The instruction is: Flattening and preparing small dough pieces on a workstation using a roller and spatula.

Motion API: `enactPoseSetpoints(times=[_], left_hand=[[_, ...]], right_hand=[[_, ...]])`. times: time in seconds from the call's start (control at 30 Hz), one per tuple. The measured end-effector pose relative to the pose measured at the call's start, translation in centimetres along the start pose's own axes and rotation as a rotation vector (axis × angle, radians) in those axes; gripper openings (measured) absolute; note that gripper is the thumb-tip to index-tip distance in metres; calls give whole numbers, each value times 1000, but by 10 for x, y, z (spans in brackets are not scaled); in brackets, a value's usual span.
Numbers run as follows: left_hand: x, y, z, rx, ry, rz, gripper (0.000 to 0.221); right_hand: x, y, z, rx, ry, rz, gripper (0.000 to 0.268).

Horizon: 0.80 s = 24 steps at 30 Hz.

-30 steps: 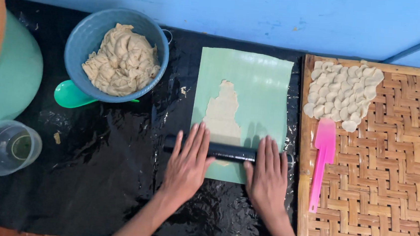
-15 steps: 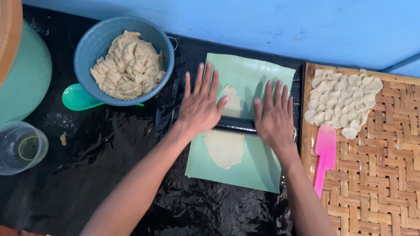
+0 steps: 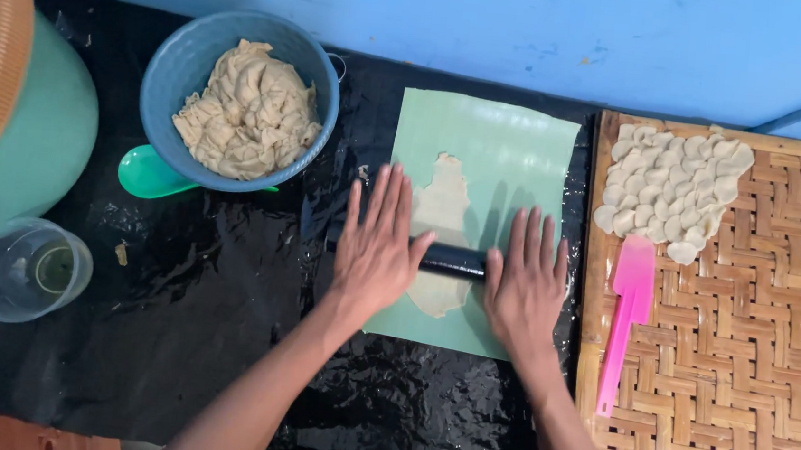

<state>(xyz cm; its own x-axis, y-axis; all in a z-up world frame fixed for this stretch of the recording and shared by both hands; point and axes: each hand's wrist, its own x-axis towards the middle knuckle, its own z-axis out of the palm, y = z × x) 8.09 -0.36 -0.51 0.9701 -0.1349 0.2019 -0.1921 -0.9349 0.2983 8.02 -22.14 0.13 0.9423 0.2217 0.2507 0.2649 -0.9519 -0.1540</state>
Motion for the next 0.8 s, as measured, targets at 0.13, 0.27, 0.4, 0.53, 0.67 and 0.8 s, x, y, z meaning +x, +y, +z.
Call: enactPoseSetpoints(times=[0.13, 0.27, 0.4, 0.53, 0.67, 0.8], left_hand=[[-55, 10, -13, -28, -30, 28, 79], [-104, 13, -25, -110, -21, 105, 70], [-119, 4, -37, -141, 19, 157, 46], [-105, -1, -57, -281, -147, 178, 45], [-106, -7, -55, -295, -137, 103, 45], [-116, -18, -46, -305, 27, -282, 51]], right_hand=[[-57, -10, -14, 75, -23, -6, 65], [-107, -15, -28, 97, -64, -33, 69], [-136, -15, -30, 280, 97, -158, 49], [-136, -17, -30, 320, 93, -173, 41], [-122, -14, -39, 280, 43, -219, 42], [-128, -14, -45, 299, 39, -224, 45]])
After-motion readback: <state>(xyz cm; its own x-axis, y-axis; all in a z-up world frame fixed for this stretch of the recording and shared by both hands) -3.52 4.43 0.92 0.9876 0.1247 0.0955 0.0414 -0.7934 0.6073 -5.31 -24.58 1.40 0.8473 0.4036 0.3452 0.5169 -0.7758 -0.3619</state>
